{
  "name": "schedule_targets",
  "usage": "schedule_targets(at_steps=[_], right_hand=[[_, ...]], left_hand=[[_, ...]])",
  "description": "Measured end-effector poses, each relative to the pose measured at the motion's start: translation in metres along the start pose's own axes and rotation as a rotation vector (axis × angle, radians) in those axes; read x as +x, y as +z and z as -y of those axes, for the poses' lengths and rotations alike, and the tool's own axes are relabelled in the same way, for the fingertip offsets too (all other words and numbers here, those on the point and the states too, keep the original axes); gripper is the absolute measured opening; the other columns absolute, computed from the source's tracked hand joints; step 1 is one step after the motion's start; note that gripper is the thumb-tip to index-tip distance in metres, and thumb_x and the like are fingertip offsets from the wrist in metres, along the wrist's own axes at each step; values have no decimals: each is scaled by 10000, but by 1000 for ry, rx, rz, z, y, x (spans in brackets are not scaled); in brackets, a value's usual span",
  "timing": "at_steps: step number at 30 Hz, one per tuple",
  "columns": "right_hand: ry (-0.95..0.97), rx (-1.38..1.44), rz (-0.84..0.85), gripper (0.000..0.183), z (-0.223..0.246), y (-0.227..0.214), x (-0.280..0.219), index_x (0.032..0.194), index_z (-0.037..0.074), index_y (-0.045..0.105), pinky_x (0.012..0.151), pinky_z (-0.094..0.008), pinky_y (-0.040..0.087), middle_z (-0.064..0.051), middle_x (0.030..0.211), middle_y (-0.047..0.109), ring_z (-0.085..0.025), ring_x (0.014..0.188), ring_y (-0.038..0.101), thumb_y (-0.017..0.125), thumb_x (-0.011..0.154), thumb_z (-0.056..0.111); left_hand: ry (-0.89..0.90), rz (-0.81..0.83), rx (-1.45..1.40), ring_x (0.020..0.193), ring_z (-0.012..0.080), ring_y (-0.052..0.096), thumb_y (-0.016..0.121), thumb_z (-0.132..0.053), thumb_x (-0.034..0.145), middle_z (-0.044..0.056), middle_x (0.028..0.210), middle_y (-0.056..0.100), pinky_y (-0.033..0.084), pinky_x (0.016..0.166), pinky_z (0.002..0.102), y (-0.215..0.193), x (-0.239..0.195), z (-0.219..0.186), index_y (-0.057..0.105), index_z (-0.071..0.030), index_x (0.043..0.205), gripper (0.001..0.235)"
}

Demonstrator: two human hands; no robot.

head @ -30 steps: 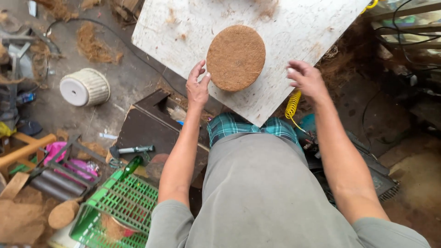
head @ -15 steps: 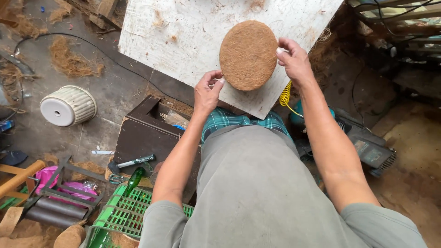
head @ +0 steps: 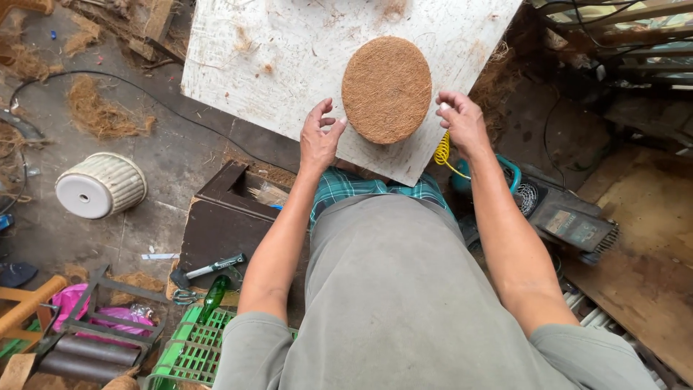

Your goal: The person uses a green glass bottle to press and smooth the surface of a cylindrical coconut fiber piece. They then apply glue inside the piece with a caulking gun, trim loose fibers with scissors, and use an air blower to clean the surface.

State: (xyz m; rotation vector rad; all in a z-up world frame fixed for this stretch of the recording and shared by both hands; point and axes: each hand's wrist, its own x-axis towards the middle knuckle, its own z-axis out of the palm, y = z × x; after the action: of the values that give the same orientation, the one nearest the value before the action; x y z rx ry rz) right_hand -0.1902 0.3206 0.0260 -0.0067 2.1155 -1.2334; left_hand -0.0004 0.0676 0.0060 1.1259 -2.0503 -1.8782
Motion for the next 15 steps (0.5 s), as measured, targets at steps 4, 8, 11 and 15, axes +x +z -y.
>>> schedule_targets(at_steps=[4, 8, 11, 15], right_hand=[[72, 41, 42, 361, -3, 9, -7, 1304, 126, 625, 825, -320, 568, -64, 1170, 655, -163, 1021, 645, 582, 948, 169], [71, 100, 82, 440, 2, 19, -16, 1422, 54, 526, 855, -452, 549, -161, 1223, 640, -234, 1058, 627, 532, 1031, 254], [63, 156, 91, 509, -10, 19, -5, 1465, 50, 473, 838, -498, 537, -209, 1262, 600, -290, 1075, 623, 487, 1054, 350], [132, 182, 88, 583, 0, 16, -4, 1488, 97, 444, 911, -559, 512, -228, 1424, 502, -366, 1160, 599, 482, 1048, 477]], left_hand=[[37, 88, 50, 1114, 424, 658, 730, -305, 930, 245, 1398, 514, 569, 885, 472, 4, -9, -25, 496, -132, 1461, 605], [21, 151, 37, 1165, 469, 612, 709, -306, 935, 273, 1434, 467, 549, 921, 518, 13, -7, -13, 473, -102, 1477, 625], [-90, 168, -99, 1297, 526, 472, 724, -317, 930, 300, 1513, 345, 468, 1034, 598, 30, 3, 11, 376, -85, 1533, 734], [-335, 118, -326, 1430, 503, 279, 641, -403, 954, 267, 1599, 181, 310, 1121, 677, 39, -20, -14, 198, -105, 1580, 823]])
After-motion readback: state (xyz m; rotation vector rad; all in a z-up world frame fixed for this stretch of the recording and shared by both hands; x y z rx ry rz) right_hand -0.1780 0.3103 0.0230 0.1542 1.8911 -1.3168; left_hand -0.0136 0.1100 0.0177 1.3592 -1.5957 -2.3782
